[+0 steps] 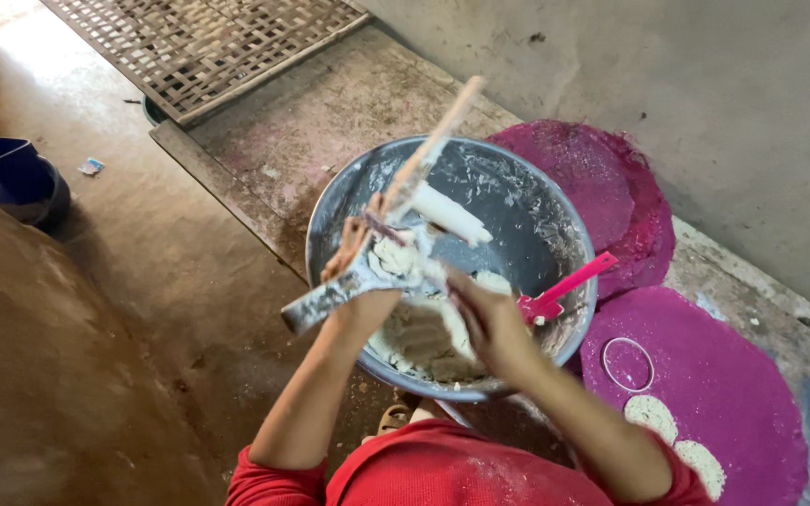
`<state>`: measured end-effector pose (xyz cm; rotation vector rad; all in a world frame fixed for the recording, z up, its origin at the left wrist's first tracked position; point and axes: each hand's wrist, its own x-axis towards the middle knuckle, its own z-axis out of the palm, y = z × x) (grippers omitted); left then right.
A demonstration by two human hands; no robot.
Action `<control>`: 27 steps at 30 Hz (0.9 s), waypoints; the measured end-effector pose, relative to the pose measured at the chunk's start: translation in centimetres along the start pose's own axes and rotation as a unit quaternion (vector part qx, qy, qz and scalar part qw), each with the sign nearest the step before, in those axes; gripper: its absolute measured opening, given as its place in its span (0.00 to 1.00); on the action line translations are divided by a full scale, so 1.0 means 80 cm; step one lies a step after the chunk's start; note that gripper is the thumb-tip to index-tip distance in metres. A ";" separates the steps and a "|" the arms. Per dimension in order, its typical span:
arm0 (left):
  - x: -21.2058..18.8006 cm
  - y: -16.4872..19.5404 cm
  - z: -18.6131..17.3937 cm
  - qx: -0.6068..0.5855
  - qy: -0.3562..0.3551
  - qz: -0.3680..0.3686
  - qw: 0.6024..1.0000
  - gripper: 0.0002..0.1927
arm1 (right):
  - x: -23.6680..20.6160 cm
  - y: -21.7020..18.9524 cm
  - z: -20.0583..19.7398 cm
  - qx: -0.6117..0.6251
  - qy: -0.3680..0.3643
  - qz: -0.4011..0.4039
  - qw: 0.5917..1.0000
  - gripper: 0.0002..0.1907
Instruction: The person scoops dough from a large basin into a handheld wooden press and squeezes the press to extrude flat round dough discs onto a pink mat. They arrange the finished discs on the mat and repeat the pressing cycle, filling the mat with discs.
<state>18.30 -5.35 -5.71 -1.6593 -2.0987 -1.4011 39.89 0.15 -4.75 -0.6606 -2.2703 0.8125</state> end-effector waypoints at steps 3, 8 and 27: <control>0.007 -0.001 0.004 0.046 0.014 0.006 0.999 0.35 | -0.038 0.036 0.006 0.047 -0.026 -0.059 0.997 0.23; 0.004 0.002 0.025 0.068 0.065 0.126 0.988 0.33 | -0.023 0.080 -0.024 0.168 -0.034 0.230 0.958 0.22; -0.019 0.001 0.049 0.075 -0.049 0.206 0.974 0.42 | 0.055 -0.040 -0.073 -0.412 -0.324 0.050 0.851 0.13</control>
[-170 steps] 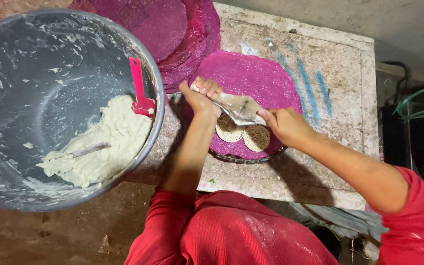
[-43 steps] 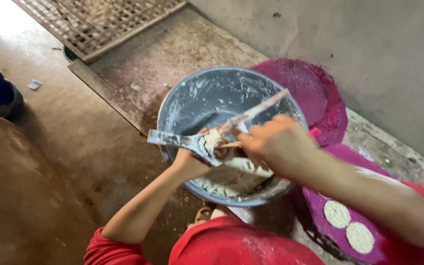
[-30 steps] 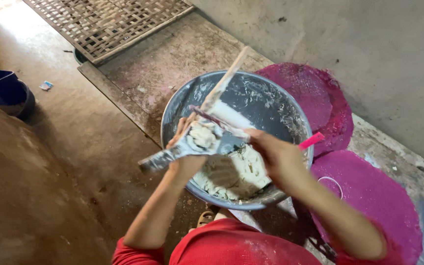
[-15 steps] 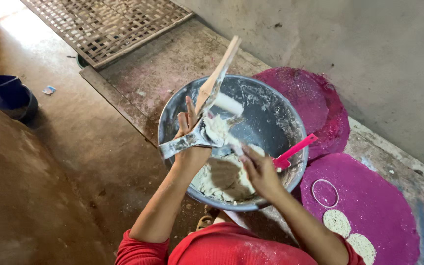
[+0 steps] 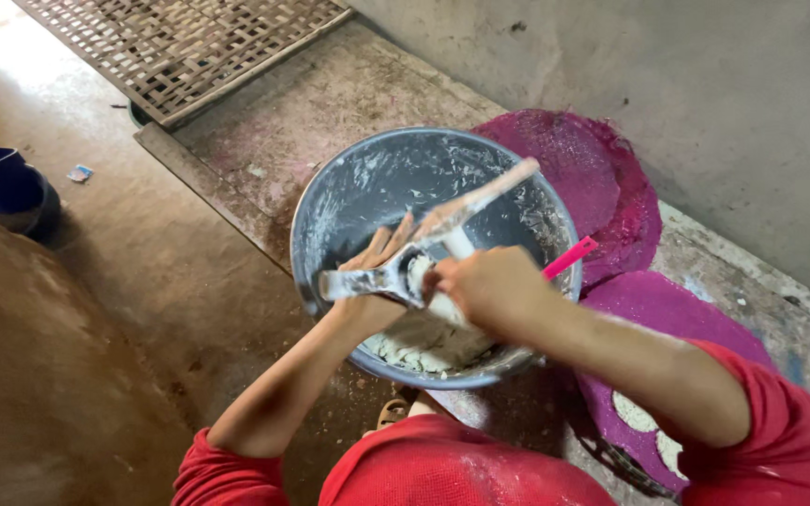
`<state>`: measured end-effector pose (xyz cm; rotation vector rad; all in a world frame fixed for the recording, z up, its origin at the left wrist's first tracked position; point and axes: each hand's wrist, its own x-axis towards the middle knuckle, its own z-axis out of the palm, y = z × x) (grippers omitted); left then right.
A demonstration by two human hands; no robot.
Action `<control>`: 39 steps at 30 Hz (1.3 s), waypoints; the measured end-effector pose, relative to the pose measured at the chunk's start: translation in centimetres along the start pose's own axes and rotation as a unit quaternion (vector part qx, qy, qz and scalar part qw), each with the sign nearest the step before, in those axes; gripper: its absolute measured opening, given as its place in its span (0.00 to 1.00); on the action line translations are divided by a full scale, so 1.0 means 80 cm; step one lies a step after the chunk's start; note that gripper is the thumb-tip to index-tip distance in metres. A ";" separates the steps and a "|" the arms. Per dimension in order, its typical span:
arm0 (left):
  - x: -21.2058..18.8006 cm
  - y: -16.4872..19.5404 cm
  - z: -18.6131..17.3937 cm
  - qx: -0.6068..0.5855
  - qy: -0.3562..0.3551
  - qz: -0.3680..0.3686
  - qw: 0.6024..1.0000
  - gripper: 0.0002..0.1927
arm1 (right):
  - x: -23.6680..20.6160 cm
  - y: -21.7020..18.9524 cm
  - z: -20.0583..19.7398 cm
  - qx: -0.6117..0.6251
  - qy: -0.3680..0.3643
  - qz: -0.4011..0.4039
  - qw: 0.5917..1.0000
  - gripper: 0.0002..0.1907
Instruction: The person scoops dough from a large basin into a handheld wooden press and squeezes the press to extrude flat round dough discs onto a pink mat. They arrange the finished discs on the mat and repeat the pressing cycle, filling the mat with discs.
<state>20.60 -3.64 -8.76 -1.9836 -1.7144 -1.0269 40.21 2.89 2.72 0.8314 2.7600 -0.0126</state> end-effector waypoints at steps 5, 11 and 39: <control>-0.023 -0.003 -0.023 -0.186 -0.178 -0.127 0.958 0.37 | -0.032 -0.011 -0.004 -0.097 0.253 -0.219 0.937 0.09; -0.001 -0.030 -0.050 -0.102 -0.128 -0.127 0.978 0.39 | -0.076 0.019 -0.091 -0.059 0.236 -0.133 0.961 0.13; 0.015 -0.029 -0.049 -0.027 0.060 -0.151 0.986 0.36 | 0.013 0.007 0.131 0.510 0.179 0.048 0.840 0.25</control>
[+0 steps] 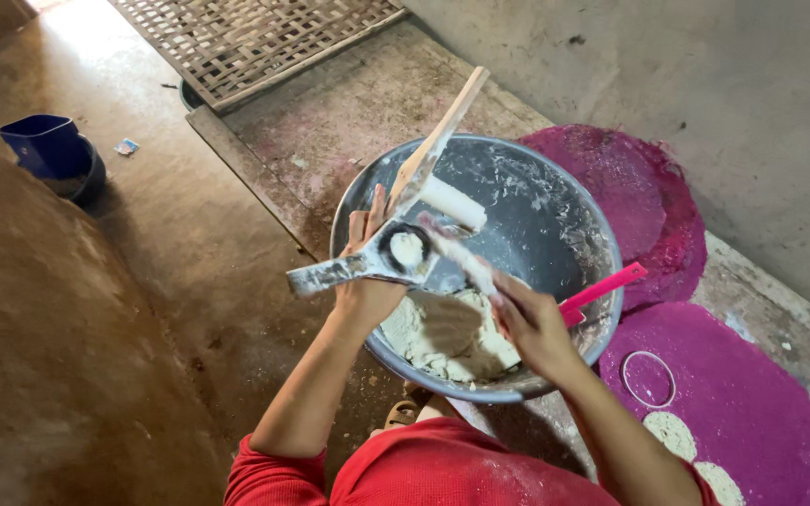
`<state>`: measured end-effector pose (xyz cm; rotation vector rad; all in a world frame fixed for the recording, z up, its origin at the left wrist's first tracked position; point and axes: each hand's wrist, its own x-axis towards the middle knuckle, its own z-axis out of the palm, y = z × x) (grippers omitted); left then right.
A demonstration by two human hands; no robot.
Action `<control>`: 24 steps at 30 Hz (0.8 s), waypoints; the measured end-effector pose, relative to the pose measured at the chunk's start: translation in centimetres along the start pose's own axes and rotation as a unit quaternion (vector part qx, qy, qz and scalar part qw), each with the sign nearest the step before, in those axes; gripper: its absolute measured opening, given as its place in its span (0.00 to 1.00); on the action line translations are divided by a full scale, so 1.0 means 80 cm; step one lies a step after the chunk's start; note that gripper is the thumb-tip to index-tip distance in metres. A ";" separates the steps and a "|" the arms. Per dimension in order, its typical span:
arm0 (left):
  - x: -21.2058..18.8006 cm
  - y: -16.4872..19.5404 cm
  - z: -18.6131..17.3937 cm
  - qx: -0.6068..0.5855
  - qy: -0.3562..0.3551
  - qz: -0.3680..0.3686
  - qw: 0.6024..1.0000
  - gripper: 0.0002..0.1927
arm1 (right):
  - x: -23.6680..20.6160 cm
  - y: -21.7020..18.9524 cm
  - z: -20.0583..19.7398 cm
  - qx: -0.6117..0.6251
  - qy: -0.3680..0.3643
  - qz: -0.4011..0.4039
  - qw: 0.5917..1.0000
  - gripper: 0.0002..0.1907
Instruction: The person scoops dough from a large basin into a handheld wooden press and squeezes the press to extrude flat round dough discs onto a pink mat. They arrange the finished discs on the mat and repeat the pressing cycle, filling the mat with discs.
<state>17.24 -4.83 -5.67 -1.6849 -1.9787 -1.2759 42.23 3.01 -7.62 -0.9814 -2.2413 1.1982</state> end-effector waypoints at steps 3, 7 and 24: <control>-0.003 0.008 0.014 0.047 -0.022 -0.011 0.999 0.34 | 0.004 0.011 0.013 0.028 0.002 -0.008 1.000 0.23; 0.000 -0.027 0.024 -0.143 -0.107 -0.233 0.956 0.32 | -0.019 0.046 0.022 -0.004 -0.013 -0.085 0.996 0.22; -0.129 0.121 0.091 -0.674 -0.375 -0.324 0.548 0.30 | -0.078 -0.027 -0.083 0.510 0.077 -0.284 0.808 0.47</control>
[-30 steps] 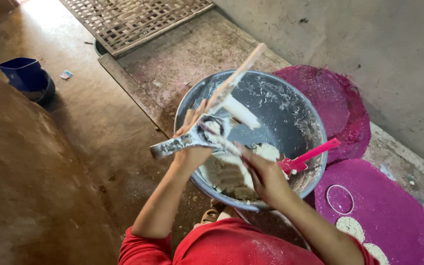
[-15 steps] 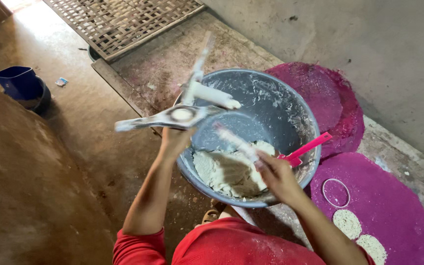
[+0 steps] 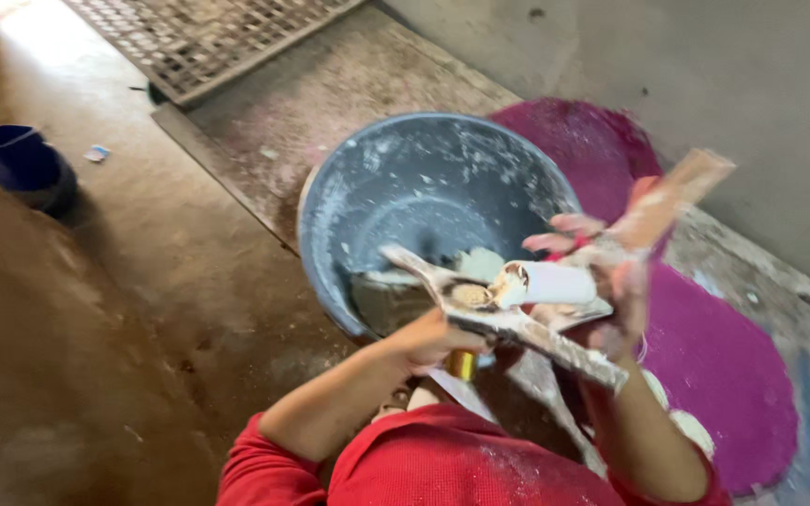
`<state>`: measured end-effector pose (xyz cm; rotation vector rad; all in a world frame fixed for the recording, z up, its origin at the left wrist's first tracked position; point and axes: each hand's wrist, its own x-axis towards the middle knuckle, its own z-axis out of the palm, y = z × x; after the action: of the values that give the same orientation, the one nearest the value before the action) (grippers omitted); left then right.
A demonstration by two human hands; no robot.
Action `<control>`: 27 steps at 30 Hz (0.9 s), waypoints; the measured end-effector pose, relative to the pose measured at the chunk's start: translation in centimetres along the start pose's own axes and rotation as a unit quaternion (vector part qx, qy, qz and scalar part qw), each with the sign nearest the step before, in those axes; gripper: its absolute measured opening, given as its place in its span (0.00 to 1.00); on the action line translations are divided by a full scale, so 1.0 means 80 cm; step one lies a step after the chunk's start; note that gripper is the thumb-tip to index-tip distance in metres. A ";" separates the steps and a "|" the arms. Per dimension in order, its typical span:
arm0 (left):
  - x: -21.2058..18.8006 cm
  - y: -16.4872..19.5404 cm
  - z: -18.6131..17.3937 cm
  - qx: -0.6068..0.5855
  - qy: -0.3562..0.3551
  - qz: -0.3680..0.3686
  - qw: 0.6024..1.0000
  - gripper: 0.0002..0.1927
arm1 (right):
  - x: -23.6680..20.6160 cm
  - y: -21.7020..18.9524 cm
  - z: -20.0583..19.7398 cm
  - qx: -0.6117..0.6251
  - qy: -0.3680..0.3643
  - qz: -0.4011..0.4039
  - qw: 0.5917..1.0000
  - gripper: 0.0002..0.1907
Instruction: The person scoops dough from a large basin into a handheld wooden press and squeezes the press to extrude flat round dough discs onto a pink mat. They arrange the finished discs on the mat and repeat the pressing cycle, filling the mat with discs.
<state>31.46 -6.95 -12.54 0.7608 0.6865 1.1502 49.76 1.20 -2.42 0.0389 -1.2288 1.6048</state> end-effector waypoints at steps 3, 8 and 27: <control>-0.001 0.009 0.020 0.194 0.014 0.121 0.973 0.28 | -0.027 -0.053 -0.042 -0.223 -0.007 -0.104 0.969 0.41; 0.008 0.024 0.100 0.347 -0.001 0.200 0.916 0.17 | -0.085 -0.134 -0.070 -0.477 -0.186 -0.212 0.832 0.43; 0.107 -0.107 0.254 0.347 -0.385 0.094 0.850 0.16 | -0.278 -0.244 -0.122 -0.585 -0.055 0.114 0.801 0.45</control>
<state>54.60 -4.09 -8.67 1.8148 0.3195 0.6358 78.83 -9.25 -6.49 -0.8343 -2.1890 0.7782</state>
